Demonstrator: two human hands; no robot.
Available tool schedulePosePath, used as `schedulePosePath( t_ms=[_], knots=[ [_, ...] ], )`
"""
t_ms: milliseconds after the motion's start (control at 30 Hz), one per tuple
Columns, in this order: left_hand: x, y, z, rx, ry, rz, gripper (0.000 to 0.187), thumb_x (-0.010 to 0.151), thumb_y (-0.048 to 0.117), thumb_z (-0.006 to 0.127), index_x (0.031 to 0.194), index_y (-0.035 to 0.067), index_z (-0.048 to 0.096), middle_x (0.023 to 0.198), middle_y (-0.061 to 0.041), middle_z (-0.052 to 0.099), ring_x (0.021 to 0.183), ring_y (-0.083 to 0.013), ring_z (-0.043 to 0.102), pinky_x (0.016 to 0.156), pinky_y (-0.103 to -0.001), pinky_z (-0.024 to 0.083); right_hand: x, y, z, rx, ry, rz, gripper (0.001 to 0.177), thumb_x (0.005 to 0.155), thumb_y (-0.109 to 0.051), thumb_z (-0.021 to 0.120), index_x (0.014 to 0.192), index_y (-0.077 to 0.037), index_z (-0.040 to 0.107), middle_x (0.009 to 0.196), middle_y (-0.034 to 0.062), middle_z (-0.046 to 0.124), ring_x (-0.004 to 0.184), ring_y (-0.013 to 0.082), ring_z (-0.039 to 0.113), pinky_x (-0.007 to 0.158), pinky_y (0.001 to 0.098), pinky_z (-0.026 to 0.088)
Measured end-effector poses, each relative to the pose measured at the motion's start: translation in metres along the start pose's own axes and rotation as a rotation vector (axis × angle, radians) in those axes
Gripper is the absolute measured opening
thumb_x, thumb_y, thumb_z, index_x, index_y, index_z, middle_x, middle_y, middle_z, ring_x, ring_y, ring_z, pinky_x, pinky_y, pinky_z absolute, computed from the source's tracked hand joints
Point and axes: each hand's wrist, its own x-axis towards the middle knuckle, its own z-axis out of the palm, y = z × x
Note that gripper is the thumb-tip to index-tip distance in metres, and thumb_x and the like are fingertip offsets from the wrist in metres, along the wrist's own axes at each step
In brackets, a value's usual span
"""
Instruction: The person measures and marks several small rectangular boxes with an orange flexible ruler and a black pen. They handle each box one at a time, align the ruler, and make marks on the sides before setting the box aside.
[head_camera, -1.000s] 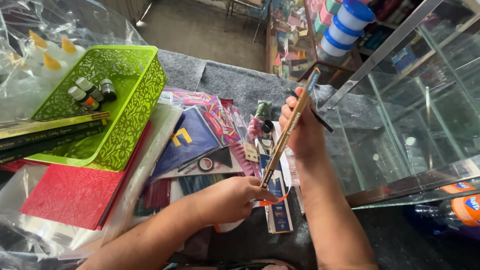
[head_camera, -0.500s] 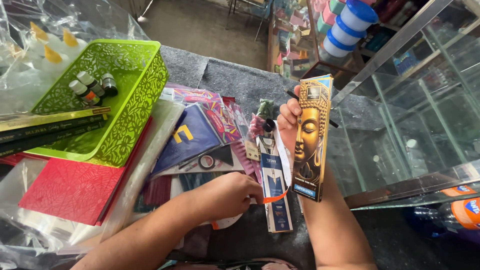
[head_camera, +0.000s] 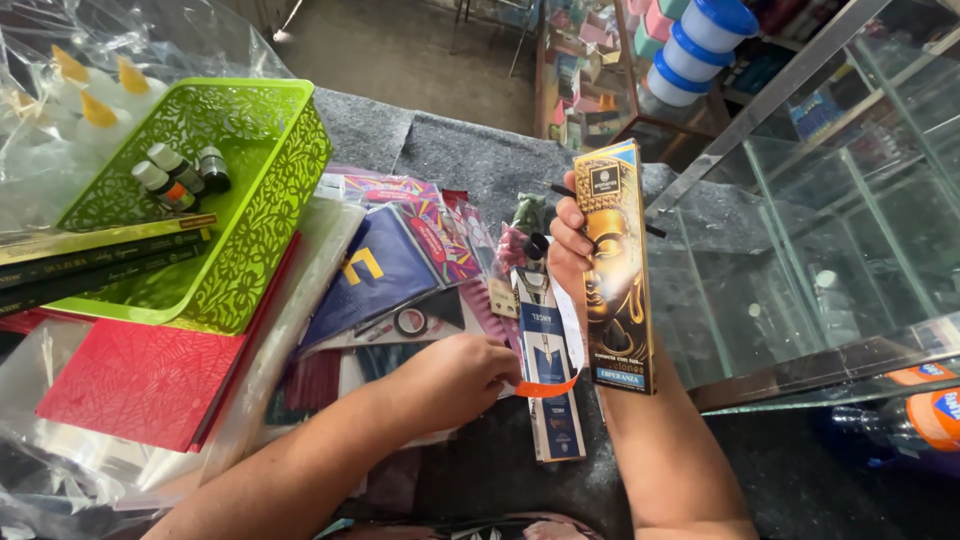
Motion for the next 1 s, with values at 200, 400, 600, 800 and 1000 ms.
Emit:
schedulePosePath(
  t_ms=[200, 400, 600, 800, 1000],
  knots=[
    [-0.002, 0.002, -0.004, 0.045, -0.017, -0.021, 0.008, 0.086, 0.021, 0.068, 0.094, 0.019, 0.069, 0.098, -0.003, 0.071, 0.096, -0.0286, 0.073, 0.08, -0.04, 0.061, -0.002, -0.003, -0.015, 0.009, 0.032, 0.005, 0.071, 0.103, -0.045, 0.035, 0.157, 0.001, 0.035, 0.104, 0.0112, 0.047, 0.078, 0.0166, 0.049, 0.056, 0.0273, 0.048],
    [-0.004, -0.002, -0.002, 0.062, 0.009, -0.001, 0.011, 0.085, 0.025, 0.07, 0.094, 0.02, 0.068, 0.098, -0.004, 0.07, 0.095, -0.0298, 0.073, 0.079, -0.041, 0.061, -0.005, 0.0, -0.022, 0.009, 0.09, 0.028, 0.074, 0.102, -0.052, 0.034, 0.154, 0.0, 0.039, 0.103, 0.0111, 0.05, 0.076, 0.0163, 0.05, 0.055, 0.0284, 0.048],
    [-0.004, -0.001, -0.001, 0.018, 0.265, 0.09, 0.033, 0.079, 0.034, 0.078, 0.105, 0.018, 0.066, 0.11, -0.006, 0.068, 0.107, -0.0311, 0.07, 0.085, -0.044, 0.06, -0.004, 0.005, -0.027, 0.008, 0.113, 0.041, 0.079, 0.101, -0.059, 0.036, 0.153, 0.0, 0.041, 0.103, 0.012, 0.051, 0.076, 0.0172, 0.051, 0.055, 0.0292, 0.048],
    [-0.004, 0.02, -0.032, -0.031, 0.776, 0.186, 0.052, 0.081, 0.026, 0.084, 0.127, 0.012, 0.064, 0.123, -0.011, 0.068, 0.115, -0.0355, 0.067, 0.097, -0.045, 0.056, 0.007, 0.032, -0.001, 0.123, 0.028, 0.204, 0.071, 0.103, -0.048, 0.039, 0.154, 0.001, 0.038, 0.111, 0.0153, 0.052, 0.085, 0.0209, 0.053, 0.06, 0.031, 0.05],
    [-0.011, 0.02, -0.052, -0.214, 1.0, 0.118, 0.075, 0.087, 0.014, 0.08, 0.15, 0.001, 0.042, 0.141, -0.028, 0.052, 0.113, -0.0485, 0.062, 0.091, -0.054, 0.057, 0.028, 0.035, 0.0, 0.279, 0.056, 0.644, 0.068, 0.083, -0.045, 0.072, 0.123, -0.001, 0.039, 0.086, 0.0127, 0.046, 0.072, 0.0288, 0.057, 0.056, 0.0363, 0.051]
  ],
)
